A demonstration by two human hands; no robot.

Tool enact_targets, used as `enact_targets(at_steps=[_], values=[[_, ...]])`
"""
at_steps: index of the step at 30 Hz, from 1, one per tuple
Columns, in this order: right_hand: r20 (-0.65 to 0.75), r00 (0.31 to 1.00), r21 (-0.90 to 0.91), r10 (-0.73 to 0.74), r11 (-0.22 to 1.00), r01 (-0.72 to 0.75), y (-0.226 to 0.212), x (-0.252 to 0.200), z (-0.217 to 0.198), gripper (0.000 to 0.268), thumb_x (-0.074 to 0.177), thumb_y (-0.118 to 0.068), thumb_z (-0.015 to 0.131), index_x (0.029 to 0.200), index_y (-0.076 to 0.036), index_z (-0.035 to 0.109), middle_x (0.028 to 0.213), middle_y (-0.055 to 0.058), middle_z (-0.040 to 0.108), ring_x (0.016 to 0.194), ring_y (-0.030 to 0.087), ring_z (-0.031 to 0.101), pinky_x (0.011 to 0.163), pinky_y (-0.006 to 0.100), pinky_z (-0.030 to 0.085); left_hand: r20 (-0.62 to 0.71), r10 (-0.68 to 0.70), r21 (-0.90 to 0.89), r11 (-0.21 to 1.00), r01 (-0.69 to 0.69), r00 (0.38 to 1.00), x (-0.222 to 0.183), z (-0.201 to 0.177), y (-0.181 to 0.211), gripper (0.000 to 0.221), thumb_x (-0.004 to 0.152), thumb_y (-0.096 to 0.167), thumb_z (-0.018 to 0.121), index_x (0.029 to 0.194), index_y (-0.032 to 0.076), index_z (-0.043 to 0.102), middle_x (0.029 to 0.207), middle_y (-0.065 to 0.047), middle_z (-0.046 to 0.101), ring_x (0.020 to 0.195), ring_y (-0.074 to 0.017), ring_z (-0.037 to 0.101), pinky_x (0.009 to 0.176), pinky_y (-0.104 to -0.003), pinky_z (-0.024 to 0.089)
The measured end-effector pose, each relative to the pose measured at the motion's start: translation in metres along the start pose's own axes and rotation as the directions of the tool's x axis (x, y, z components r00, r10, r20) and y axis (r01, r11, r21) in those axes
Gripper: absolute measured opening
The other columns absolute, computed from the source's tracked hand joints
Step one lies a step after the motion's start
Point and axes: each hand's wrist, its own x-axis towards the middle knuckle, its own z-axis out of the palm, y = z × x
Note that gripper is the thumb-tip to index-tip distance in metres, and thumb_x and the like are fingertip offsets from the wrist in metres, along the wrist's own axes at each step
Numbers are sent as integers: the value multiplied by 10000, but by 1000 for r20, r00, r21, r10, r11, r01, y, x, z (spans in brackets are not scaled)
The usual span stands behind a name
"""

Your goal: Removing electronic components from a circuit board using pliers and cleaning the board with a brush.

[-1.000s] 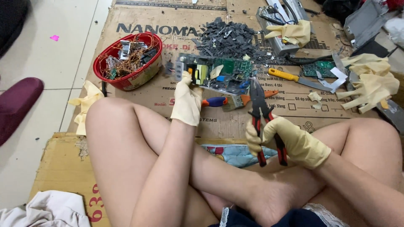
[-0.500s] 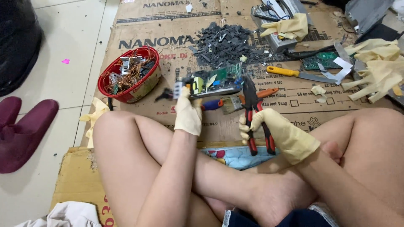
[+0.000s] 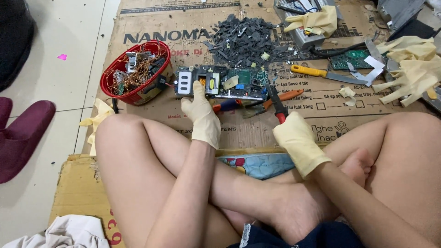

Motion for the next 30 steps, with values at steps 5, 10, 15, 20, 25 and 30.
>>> enact_targets(at_steps=[5, 10, 15, 20, 25, 30], values=[[-68, 997, -116, -25, 993, 17, -11, 10, 4, 347, 590, -202, 597, 892, -76, 711, 766, 151, 640, 697, 330, 614, 643, 408, 483, -1, 41, 36, 999, -41, 999, -17, 2, 3, 600, 843, 412, 810, 1279, 80, 567, 1240, -140, 603, 1100, -260, 619, 882, -423, 552], [-140, 989, -227, -52, 974, 19, -27, 22, 3, 375, 637, -197, 574, 954, -89, 742, 853, 157, 697, 841, 351, 661, 745, 425, 513, -20, 217, -12, 976, -217, 976, -26, 3, 2, 487, 835, 250, 844, 1239, 127, 601, 1159, -79, 656, 1089, -163, 592, 950, -334, 525], [-214, 971, -377, -109, 926, 21, -24, 30, -7, 422, 700, -191, 544, 1037, -107, 783, 967, 166, 774, 1034, 379, 722, 881, 448, 553, 47, 334, -62, 941, -331, 941, -35, 5, 8, 465, 842, 156, 840, 1220, 137, 570, 1191, -74, 624, 1097, -102, 528, 938, -304, 560], [40, 999, 260, -28, 966, 17, -21, 21, 7, 373, 472, 14, 535, 839, 38, 598, 595, 197, 580, 592, 392, 662, 592, 441, 522, 58, 93, -175, 981, -82, 994, -31, -4, 23, 465, 882, 238, 800, 1254, 88, 564, 1177, -105, 621, 1046, -197, 583, 886, -359, 589], [166, 986, 560, -22, 825, -75, -63, -65, -5, 372, 465, 112, 504, 822, 8, 533, 607, 186, 534, 615, 332, 657, 663, 401, 532, 84, -185, -410, 889, 203, 979, -13, -9, 34, 740, 852, 238, 827, 1420, -18, 428, 1298, -267, 502, 1108, -333, 551, 971, -515, 558], [622, 487, 779, -613, 551, -300, -35, -41, -21, 203, 644, 22, 524, 838, -27, 484, 740, 120, 509, 673, 262, 482, 725, 424, 414, 270, -327, -357, 840, 410, 906, 7, -1, -2, 642, 904, 293, 786, 1367, -39, 489, 1270, -182, 459, 1144, -242, 495, 1031, -399, 480]])
